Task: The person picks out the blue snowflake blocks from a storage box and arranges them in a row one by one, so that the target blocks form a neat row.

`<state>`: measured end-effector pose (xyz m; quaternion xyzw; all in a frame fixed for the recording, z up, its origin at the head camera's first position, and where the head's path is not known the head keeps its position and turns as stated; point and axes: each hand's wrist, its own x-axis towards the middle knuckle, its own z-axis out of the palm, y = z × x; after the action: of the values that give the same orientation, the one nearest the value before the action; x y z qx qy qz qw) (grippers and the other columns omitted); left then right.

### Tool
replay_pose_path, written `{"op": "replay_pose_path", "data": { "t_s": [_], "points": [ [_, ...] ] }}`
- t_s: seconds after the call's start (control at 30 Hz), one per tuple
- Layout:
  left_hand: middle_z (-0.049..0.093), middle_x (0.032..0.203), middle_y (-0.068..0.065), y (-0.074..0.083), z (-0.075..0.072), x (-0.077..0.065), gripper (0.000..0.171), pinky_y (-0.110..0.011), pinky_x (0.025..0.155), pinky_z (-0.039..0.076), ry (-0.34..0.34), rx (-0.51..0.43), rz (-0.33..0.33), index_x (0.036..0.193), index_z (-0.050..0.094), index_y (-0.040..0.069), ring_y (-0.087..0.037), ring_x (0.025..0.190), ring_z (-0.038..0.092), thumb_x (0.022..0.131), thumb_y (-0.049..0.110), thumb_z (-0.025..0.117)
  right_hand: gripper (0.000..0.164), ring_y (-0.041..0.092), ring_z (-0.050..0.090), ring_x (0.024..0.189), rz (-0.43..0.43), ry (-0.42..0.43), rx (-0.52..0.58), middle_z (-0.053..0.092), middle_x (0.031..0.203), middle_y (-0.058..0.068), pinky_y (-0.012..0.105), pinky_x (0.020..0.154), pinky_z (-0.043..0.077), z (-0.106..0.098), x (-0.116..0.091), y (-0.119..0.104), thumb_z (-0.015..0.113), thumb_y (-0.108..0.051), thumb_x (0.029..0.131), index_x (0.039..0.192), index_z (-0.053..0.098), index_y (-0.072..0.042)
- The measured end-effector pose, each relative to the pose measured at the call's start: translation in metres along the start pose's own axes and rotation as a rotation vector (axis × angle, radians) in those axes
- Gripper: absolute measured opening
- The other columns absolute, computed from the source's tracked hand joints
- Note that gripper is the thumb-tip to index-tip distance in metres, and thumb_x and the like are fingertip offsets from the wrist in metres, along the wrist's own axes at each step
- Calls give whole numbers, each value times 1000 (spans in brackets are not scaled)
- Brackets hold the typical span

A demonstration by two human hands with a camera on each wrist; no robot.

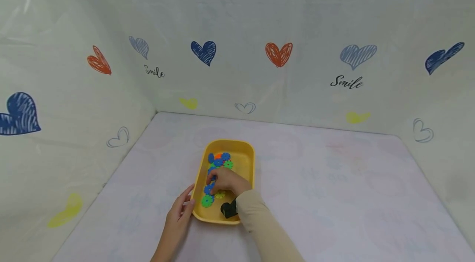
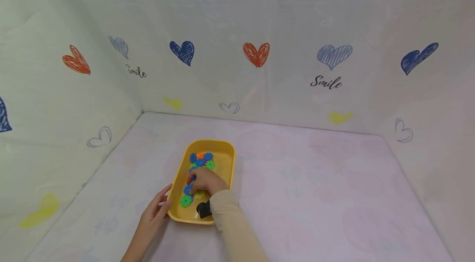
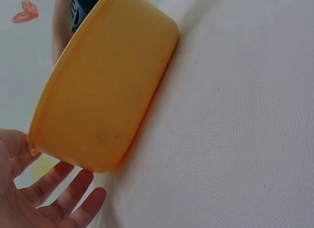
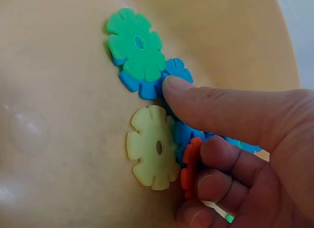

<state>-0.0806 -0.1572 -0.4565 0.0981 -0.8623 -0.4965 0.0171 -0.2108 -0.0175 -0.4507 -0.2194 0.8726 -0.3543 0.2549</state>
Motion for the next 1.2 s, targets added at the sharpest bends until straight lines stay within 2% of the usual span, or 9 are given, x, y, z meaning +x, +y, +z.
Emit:
{"op": "replay_pose_path", "data": {
  "t_s": [0.23, 0.43, 0.7, 0.9, 1.2],
  "points": [
    [54, 117, -11, 1, 1, 1, 45, -21, 72, 46, 1, 14, -16, 140, 41, 18, -15, 95, 55, 99, 36, 42, 21, 9, 47, 73, 9, 14, -12, 65, 91, 1, 21, 66, 41, 0, -1, -2, 76, -2, 72, 90, 69, -10],
    [54, 119, -12, -1, 0, 1, 46, -22, 74, 46, -3, 21, -5, 140, 41, 18, -17, 98, 56, 99, 37, 42, 20, 11, 47, 74, 31, 22, -7, 61, 89, 0, 22, 66, 41, 0, -2, -4, 76, -1, 72, 87, 68, -10],
    [54, 119, -12, -3, 0, 0, 46, -21, 73, 45, -3, 23, -7, 141, 41, 17, -15, 95, 55, 99, 36, 42, 12, 11, 46, 67, 60, 18, 30, 57, 77, -2, 22, 59, 39, 1, -5, -5, 74, -1, 74, 79, 66, -8],
    [53, 121, -13, -1, 0, 0, 50, -22, 73, 45, -21, 35, -38, 142, 39, 17, -17, 97, 55, 98, 41, 40, 9, 10, 46, 64, 90, 10, -1, 55, 70, -4, 21, 57, 38, 2, -9, -7, 74, -6, 77, 75, 66, -8],
    [53, 122, -13, 0, 0, 1, 51, -23, 73, 45, -20, 45, -66, 142, 39, 18, -16, 95, 53, 98, 43, 40, 9, 8, 45, 55, 55, -4, -60, 58, 63, -3, 19, 51, 35, 2, -10, -7, 72, -4, 77, 68, 70, -4]
  ]
}}
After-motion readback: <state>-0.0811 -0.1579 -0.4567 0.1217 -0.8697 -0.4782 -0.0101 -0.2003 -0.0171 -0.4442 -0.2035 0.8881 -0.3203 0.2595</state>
